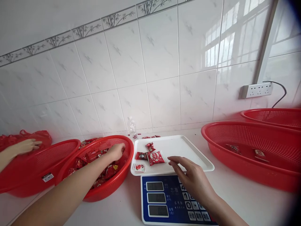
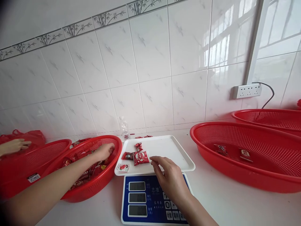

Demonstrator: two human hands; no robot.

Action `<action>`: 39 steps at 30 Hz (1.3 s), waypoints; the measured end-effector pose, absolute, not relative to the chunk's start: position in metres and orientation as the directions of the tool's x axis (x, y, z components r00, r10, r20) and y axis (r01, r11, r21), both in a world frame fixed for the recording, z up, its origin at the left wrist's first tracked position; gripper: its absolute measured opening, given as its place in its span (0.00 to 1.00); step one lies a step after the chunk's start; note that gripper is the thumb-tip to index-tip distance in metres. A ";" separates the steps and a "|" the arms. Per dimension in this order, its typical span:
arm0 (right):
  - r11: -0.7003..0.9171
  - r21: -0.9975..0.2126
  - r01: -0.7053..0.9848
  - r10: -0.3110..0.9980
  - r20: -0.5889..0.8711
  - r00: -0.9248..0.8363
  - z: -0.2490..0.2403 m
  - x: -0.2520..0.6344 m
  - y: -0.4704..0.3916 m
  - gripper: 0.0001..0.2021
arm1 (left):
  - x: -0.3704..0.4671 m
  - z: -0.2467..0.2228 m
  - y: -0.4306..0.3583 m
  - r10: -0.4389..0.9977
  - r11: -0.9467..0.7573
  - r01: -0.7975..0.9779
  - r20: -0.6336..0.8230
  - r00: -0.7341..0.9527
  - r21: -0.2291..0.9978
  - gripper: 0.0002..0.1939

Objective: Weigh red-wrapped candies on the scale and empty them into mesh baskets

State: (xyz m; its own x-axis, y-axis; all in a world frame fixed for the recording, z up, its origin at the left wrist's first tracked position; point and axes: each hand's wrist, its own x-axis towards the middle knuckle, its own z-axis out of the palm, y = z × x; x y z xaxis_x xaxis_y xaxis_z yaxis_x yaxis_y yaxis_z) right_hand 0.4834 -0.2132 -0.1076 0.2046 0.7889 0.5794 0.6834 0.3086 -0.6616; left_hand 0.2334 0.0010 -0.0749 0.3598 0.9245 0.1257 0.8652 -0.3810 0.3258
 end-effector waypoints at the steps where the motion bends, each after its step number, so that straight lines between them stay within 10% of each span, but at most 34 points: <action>1: 0.311 -0.662 0.682 0.789 0.579 0.203 -0.107 0.483 -0.214 0.13 | 0.237 -0.065 -0.001 0.919 -0.393 0.855 0.164 0.358 0.337 0.11; 7: 0.310 -0.654 0.690 0.787 0.584 0.201 -0.100 0.480 -0.218 0.13 | 0.267 -0.030 -0.057 0.800 -0.592 0.640 0.263 0.539 0.489 0.16; 13: 0.335 -0.630 0.701 0.766 0.615 0.187 -0.099 0.480 -0.217 0.13 | 0.286 -0.044 -0.110 0.592 -0.736 0.602 -0.139 0.794 0.310 0.41; 21: 0.336 -0.630 0.700 0.753 0.626 0.203 -0.098 0.480 -0.218 0.12 | 0.331 -0.063 -0.083 0.639 -0.741 0.642 -0.091 0.764 0.196 0.46; 32: 0.321 -0.673 0.666 0.776 0.590 0.222 -0.096 0.481 -0.218 0.14 | 0.365 -0.071 -0.067 0.617 -0.782 0.621 0.187 0.764 0.045 0.28; 39: 0.311 -0.683 0.661 0.776 0.584 0.238 -0.097 0.483 -0.217 0.14 | 0.359 -0.047 -0.064 0.705 -0.710 0.660 0.259 0.661 0.248 0.18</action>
State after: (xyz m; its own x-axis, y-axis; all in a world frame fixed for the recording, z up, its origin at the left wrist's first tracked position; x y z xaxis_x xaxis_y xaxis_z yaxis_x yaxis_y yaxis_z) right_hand 0.4831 -0.2175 -0.0965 0.2385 0.7762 0.5837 0.6609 0.3107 -0.6832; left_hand 0.3593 -0.0642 -0.0471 0.6605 0.7046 0.2593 0.6595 -0.7096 0.2480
